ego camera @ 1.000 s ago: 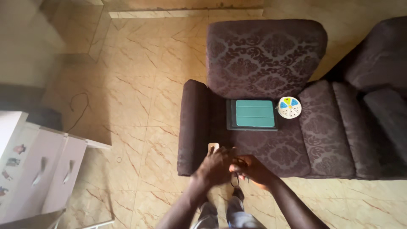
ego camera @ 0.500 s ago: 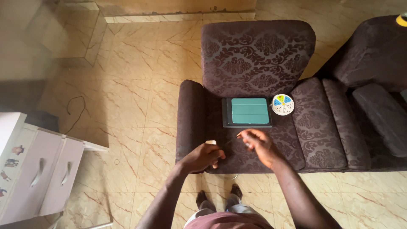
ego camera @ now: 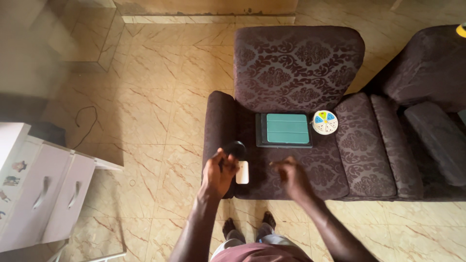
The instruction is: The person gathers power cables, chargers, and a power strip from a desk and an armchair, opens a desk drawer to sort and store cables and adapters, carries a small fan and a phone stand between the armchair and the desk, and coils a cable by hand while arranging items on the desk.
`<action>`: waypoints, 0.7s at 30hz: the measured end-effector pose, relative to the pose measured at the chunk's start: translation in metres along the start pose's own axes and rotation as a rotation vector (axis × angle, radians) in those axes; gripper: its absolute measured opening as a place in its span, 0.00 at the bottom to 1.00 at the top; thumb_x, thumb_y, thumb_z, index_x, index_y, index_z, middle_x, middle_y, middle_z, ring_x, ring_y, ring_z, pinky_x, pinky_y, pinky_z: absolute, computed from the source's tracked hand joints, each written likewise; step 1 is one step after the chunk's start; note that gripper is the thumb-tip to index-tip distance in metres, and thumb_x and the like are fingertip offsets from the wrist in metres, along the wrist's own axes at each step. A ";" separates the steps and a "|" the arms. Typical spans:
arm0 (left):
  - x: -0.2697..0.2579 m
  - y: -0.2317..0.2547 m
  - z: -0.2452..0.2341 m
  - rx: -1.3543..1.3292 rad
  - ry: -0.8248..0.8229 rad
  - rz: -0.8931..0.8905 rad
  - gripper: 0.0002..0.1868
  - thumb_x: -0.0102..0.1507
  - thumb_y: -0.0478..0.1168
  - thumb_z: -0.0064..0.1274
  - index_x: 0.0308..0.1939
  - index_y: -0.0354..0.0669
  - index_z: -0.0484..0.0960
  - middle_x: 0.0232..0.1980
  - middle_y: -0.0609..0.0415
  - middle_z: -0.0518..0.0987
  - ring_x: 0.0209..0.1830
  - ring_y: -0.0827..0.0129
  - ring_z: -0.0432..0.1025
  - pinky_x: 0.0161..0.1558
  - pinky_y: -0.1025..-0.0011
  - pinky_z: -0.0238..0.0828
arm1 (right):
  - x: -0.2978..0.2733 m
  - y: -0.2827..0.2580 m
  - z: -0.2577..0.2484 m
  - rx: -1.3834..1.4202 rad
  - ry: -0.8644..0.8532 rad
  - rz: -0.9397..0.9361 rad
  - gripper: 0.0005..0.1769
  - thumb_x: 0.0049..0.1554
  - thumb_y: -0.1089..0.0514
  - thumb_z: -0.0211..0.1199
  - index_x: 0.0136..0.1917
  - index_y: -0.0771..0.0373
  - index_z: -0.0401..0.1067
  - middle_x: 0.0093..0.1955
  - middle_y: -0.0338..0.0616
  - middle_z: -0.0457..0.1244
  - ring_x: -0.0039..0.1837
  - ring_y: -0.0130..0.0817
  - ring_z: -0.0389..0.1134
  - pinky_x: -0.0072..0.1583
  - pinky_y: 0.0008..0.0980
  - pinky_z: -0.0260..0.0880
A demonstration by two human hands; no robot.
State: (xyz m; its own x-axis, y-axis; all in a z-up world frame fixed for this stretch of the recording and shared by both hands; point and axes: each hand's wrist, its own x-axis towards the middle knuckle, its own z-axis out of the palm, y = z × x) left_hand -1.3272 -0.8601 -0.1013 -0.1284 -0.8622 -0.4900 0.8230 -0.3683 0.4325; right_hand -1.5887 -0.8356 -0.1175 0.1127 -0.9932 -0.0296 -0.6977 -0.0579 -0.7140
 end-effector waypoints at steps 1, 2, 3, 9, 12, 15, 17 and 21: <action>0.002 0.001 0.006 0.034 0.052 0.042 0.14 0.74 0.47 0.39 0.37 0.46 0.70 0.38 0.49 0.79 0.38 0.61 0.78 0.46 0.61 0.74 | -0.004 -0.009 0.005 -0.139 -0.061 -0.088 0.18 0.56 0.70 0.54 0.54 0.59 0.80 0.47 0.45 0.67 0.45 0.34 0.69 0.46 0.33 0.76; 0.004 0.002 0.013 0.070 0.101 0.084 0.14 0.74 0.46 0.37 0.37 0.45 0.71 0.43 0.45 0.82 0.43 0.60 0.80 0.48 0.62 0.75 | -0.005 -0.020 0.009 -0.277 -0.120 -0.175 0.18 0.57 0.71 0.54 0.55 0.61 0.79 0.47 0.45 0.67 0.47 0.35 0.69 0.49 0.33 0.75; 0.004 0.002 0.021 0.106 0.151 0.127 0.15 0.73 0.46 0.35 0.38 0.44 0.71 0.48 0.41 0.86 0.48 0.59 0.83 0.50 0.63 0.75 | -0.004 -0.031 0.010 -0.416 -0.179 -0.262 0.18 0.57 0.73 0.54 0.56 0.63 0.78 0.48 0.46 0.67 0.50 0.35 0.69 0.53 0.33 0.75; -0.019 -0.017 0.051 1.451 0.207 0.916 0.14 0.67 0.31 0.39 0.53 0.38 0.77 0.41 0.39 0.86 0.38 0.51 0.83 0.37 0.61 0.81 | -0.016 -0.089 -0.007 -0.133 -0.650 0.174 0.21 0.57 0.55 0.68 0.62 0.61 0.71 0.52 0.45 0.69 0.53 0.36 0.70 0.58 0.30 0.72; -0.035 -0.015 0.054 1.683 0.046 0.876 0.15 0.67 0.30 0.38 0.53 0.39 0.78 0.34 0.40 0.84 0.28 0.50 0.81 0.31 0.56 0.79 | -0.009 -0.096 -0.025 -0.056 -0.525 -0.252 0.24 0.49 0.70 0.65 0.61 0.67 0.75 0.56 0.52 0.68 0.56 0.42 0.68 0.58 0.37 0.69; -0.046 -0.013 0.055 1.755 -0.192 0.724 0.14 0.62 0.37 0.48 0.49 0.40 0.83 0.32 0.41 0.85 0.28 0.49 0.81 0.29 0.57 0.77 | 0.003 -0.095 -0.042 0.102 -0.553 -0.142 0.09 0.60 0.59 0.65 0.52 0.61 0.81 0.49 0.42 0.73 0.48 0.35 0.74 0.53 0.30 0.78; -0.054 -0.016 0.052 1.554 -0.237 0.464 0.12 0.64 0.38 0.47 0.47 0.39 0.82 0.31 0.45 0.86 0.28 0.58 0.83 0.28 0.62 0.78 | 0.013 -0.091 -0.051 0.233 -0.477 -0.095 0.09 0.58 0.61 0.66 0.51 0.64 0.81 0.50 0.44 0.73 0.49 0.35 0.74 0.53 0.32 0.77; -0.067 -0.029 0.047 1.307 -0.333 0.202 0.15 0.70 0.41 0.40 0.50 0.39 0.82 0.27 0.47 0.83 0.25 0.66 0.80 0.29 0.69 0.76 | 0.014 -0.084 -0.049 0.261 -0.163 -0.096 0.15 0.55 0.61 0.65 0.56 0.63 0.76 0.56 0.45 0.71 0.53 0.37 0.74 0.55 0.32 0.79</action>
